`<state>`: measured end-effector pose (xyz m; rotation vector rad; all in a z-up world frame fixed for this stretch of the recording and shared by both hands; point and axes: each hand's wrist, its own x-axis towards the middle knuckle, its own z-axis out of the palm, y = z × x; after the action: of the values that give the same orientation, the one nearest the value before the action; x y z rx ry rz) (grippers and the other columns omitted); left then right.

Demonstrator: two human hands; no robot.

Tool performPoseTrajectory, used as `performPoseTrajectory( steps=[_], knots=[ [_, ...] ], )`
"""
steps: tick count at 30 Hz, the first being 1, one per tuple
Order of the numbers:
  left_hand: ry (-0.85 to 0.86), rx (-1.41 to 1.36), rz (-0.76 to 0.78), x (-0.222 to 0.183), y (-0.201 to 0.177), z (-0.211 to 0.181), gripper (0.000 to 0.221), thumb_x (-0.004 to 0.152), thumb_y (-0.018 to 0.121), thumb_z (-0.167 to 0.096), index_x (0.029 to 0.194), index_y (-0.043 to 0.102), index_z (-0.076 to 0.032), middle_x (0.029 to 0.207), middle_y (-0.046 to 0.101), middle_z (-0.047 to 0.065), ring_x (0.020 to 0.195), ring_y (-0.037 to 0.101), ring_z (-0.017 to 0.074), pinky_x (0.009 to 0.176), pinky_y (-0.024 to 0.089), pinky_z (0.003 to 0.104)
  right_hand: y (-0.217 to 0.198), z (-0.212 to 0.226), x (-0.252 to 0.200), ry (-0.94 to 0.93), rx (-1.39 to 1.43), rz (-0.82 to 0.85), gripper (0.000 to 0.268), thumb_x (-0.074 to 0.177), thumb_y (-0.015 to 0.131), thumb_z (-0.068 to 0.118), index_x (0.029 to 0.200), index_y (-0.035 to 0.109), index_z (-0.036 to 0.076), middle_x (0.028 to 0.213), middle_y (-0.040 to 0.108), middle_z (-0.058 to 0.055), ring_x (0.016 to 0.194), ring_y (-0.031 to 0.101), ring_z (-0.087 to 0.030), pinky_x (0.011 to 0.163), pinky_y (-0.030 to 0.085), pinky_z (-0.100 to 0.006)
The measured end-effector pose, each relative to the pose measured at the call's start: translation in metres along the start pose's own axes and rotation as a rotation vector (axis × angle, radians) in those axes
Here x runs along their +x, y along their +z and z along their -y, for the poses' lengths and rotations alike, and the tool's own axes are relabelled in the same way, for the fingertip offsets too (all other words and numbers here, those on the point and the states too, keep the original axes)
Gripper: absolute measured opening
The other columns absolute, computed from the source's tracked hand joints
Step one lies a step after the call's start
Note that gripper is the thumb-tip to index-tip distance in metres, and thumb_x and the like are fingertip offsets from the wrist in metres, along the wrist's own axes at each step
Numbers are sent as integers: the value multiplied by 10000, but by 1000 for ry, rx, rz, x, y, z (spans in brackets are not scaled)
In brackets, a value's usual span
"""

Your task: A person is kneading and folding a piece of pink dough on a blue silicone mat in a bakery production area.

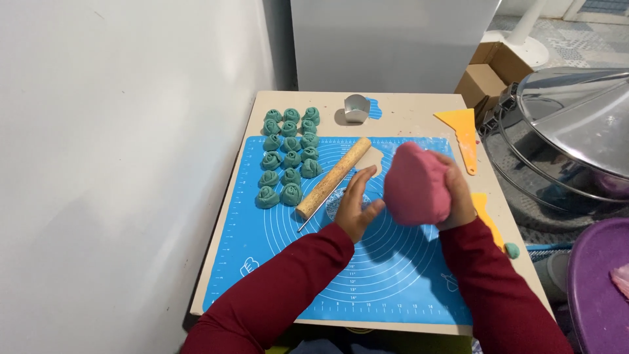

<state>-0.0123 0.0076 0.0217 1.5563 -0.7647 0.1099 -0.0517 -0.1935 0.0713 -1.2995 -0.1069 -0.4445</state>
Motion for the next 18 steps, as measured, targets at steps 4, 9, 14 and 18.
performPoseTrajectory(
  steps=[4, 9, 14, 18],
  knots=[
    [81, 49, 32, -5, -4, -21, 1368, 631, 730, -778, 1607, 140, -23, 1603, 254, 333, 1493, 249, 517, 1193, 247, 673, 13, -34, -16, 35, -19, 51, 662, 912, 572, 525, 1368, 555, 46, 1277, 648, -178, 1132, 606, -261, 979, 491, -454],
    [91, 222, 43, -3, -5, -46, 1702, 380, 873, -668, 1591, -126, -10, 1632, 141, 350, 1483, 242, 557, 1180, 277, 661, 18, -34, -23, -89, -443, 257, 616, 1011, 391, 489, 1448, 548, 85, 1500, 546, -162, 1465, 415, -334, 1192, 276, -516],
    [-70, 225, 75, -3, -4, -45, 1646, 397, 892, -647, 1605, -40, -30, 1576, 277, 310, 1454, 347, 496, 1188, 321, 616, 6, -33, -20, -170, -666, 299, 759, 1036, 177, 602, 1609, 367, 141, 1657, 280, -194, 1536, 121, -433, 1208, 110, -611],
    [-145, 186, 188, 5, -7, -53, 1454, 452, 880, -624, 1590, 154, -84, 1479, 453, 235, 1370, 505, 414, 1133, 443, 546, 6, -13, -8, -229, -759, 379, 653, 1010, 407, 476, 1575, 436, 150, 1608, 439, -144, 1486, 352, -391, 1182, 299, -568]
  ],
)
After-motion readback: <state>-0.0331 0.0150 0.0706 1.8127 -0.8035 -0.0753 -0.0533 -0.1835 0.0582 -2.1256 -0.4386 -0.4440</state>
